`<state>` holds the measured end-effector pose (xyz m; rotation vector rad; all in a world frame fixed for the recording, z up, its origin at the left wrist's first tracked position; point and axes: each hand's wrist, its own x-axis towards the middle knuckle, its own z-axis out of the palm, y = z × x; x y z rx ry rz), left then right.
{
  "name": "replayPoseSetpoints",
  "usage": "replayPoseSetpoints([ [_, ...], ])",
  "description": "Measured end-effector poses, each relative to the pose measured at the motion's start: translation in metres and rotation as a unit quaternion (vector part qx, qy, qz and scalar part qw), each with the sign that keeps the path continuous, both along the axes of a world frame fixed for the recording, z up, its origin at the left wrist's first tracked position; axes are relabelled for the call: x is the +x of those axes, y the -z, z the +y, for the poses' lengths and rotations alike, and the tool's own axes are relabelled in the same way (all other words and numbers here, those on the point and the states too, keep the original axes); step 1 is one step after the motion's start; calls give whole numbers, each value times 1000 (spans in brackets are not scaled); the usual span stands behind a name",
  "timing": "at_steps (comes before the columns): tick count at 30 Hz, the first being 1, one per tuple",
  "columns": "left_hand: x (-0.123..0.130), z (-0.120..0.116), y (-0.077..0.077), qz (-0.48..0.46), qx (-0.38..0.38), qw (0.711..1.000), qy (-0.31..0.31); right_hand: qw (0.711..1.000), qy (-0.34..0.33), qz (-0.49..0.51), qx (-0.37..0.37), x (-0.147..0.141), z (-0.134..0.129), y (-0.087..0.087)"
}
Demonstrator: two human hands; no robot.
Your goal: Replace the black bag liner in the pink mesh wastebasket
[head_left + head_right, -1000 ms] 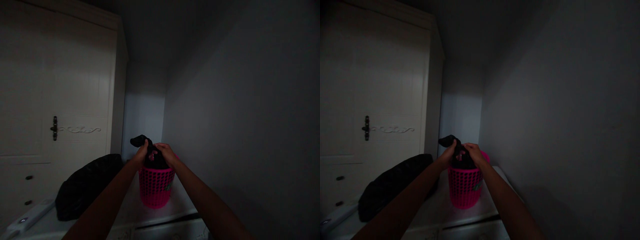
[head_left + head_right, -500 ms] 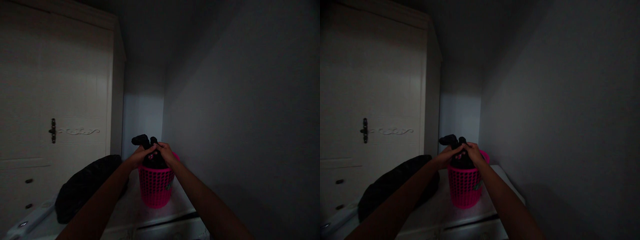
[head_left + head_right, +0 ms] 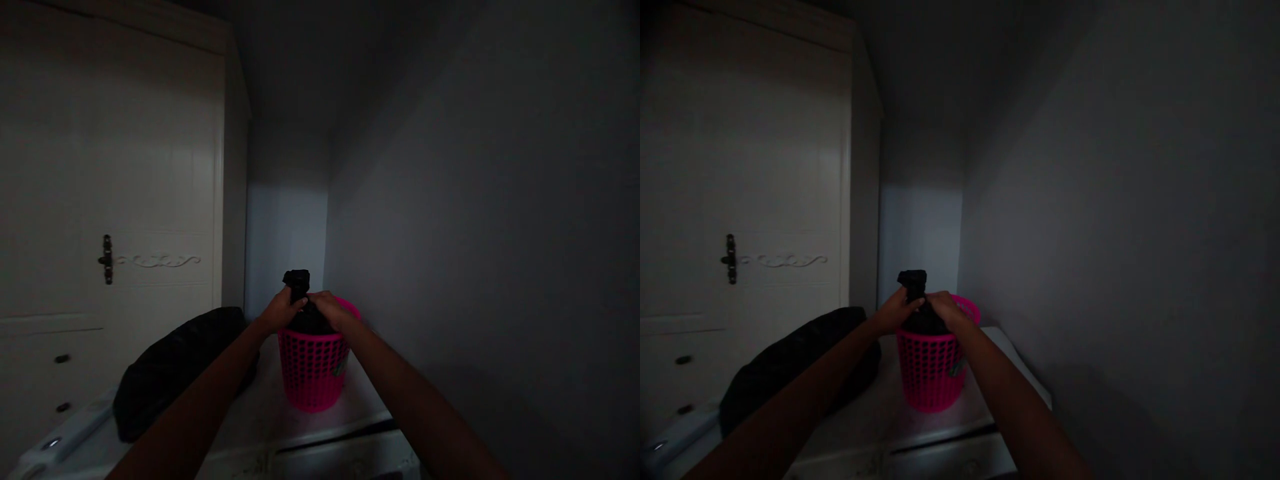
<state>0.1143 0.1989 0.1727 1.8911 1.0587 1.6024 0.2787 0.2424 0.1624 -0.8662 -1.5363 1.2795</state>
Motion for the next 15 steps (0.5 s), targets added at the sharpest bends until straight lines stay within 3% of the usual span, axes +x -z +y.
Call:
replayPoseSetpoints([
  [3, -1, 1, 1, 49, 4, 998, -41, 987, -130, 12, -93, 9, -13, -6],
  [5, -1, 1, 2, 96, -4, 994, -50, 982, -170, 4, -79, 16, -19, -8],
  [8, 1, 2, 3, 148, -10, 987, -63, 991, -135, -14, -13, 21, -22, -8],
  [11, 3, 2, 4, 168, -5, 983, -73, 995, -94, -25, -1, 20, -20, -4],
  [13, 4, 3, 5, 164, -2, 984, -77, 994, -93, -51, 1, 19, -18, -1],
  [15, 6, 6, 7, 129, -6, 988, -81, 992, -62, -98, 48, 19, -17, 0],
])
